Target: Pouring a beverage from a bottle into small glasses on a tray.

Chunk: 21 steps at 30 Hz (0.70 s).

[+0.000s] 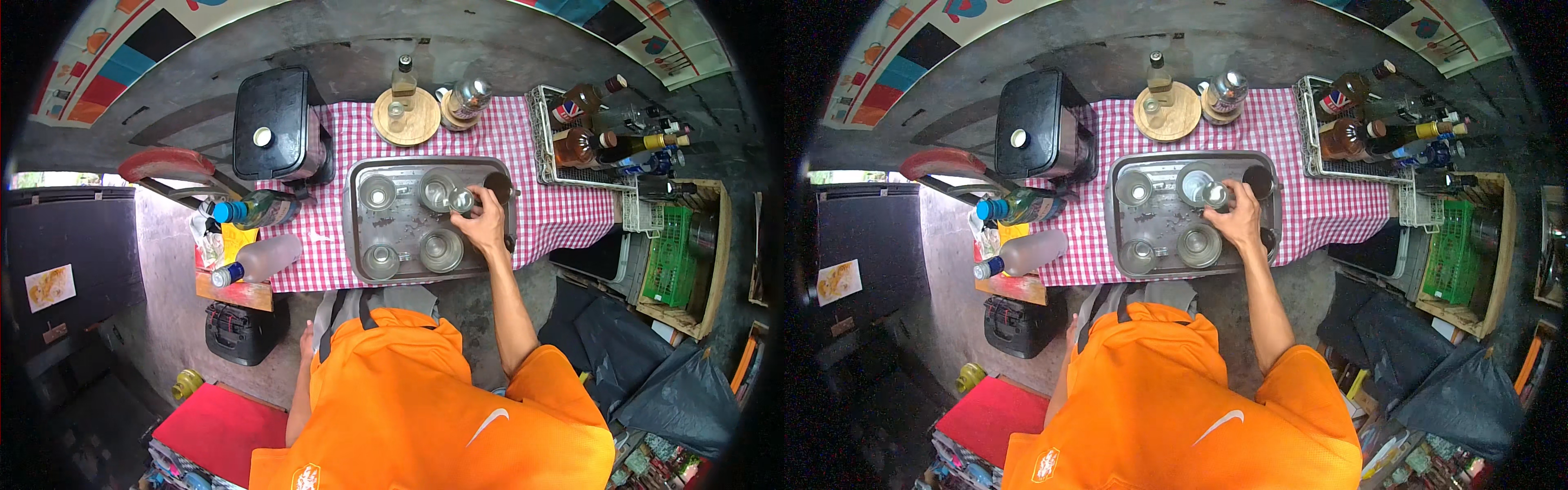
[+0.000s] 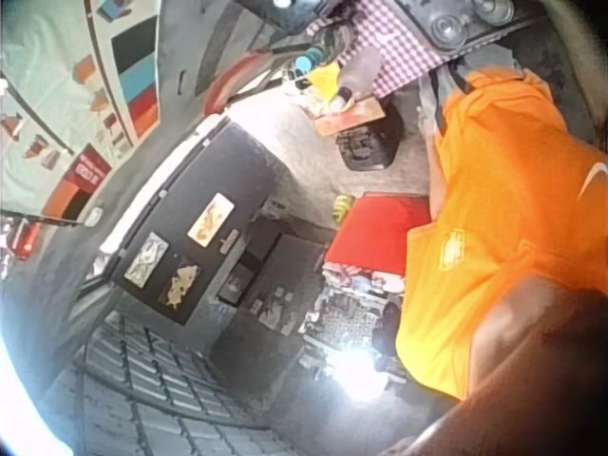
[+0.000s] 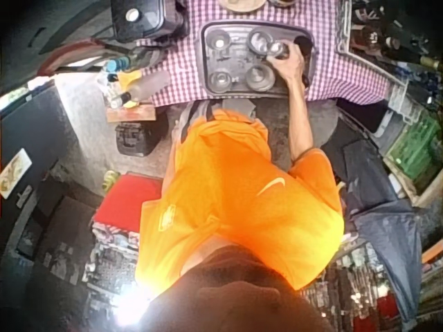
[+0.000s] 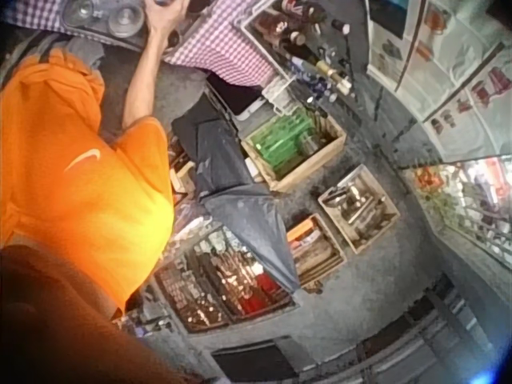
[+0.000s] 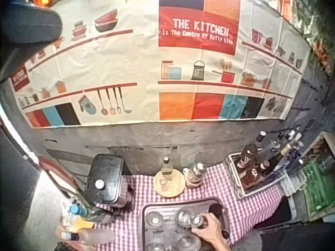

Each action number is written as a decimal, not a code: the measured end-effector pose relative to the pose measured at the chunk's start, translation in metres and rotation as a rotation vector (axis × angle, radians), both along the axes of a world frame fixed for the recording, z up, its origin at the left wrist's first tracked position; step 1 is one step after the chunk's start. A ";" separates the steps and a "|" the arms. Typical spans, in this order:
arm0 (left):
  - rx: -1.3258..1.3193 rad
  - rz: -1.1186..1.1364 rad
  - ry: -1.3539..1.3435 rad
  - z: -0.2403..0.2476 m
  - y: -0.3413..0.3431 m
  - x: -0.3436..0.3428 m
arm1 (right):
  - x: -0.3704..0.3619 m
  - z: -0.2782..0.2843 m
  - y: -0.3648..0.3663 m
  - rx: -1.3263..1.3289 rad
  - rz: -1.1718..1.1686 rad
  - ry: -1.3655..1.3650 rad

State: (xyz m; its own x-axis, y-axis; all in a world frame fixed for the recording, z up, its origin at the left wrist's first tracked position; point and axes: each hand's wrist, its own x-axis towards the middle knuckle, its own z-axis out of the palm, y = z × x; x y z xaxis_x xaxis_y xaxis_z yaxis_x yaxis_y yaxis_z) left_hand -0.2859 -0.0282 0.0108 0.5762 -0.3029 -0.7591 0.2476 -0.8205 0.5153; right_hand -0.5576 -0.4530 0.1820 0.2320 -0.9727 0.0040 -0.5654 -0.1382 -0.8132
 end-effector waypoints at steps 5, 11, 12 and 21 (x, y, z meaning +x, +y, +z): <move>0.069 0.050 0.073 0.002 0.002 0.002 | 0.000 -0.005 0.000 0.013 -0.002 -0.029; 0.068 0.076 0.064 -0.028 0.023 0.004 | 0.000 -0.014 -0.003 -0.052 0.031 0.029; 0.054 0.129 0.097 -0.033 0.026 0.004 | 0.000 -0.014 -0.003 -0.052 0.037 0.029; 0.035 0.125 0.134 0.016 -0.003 -0.005 | 0.001 -0.011 -0.003 0.034 0.007 0.025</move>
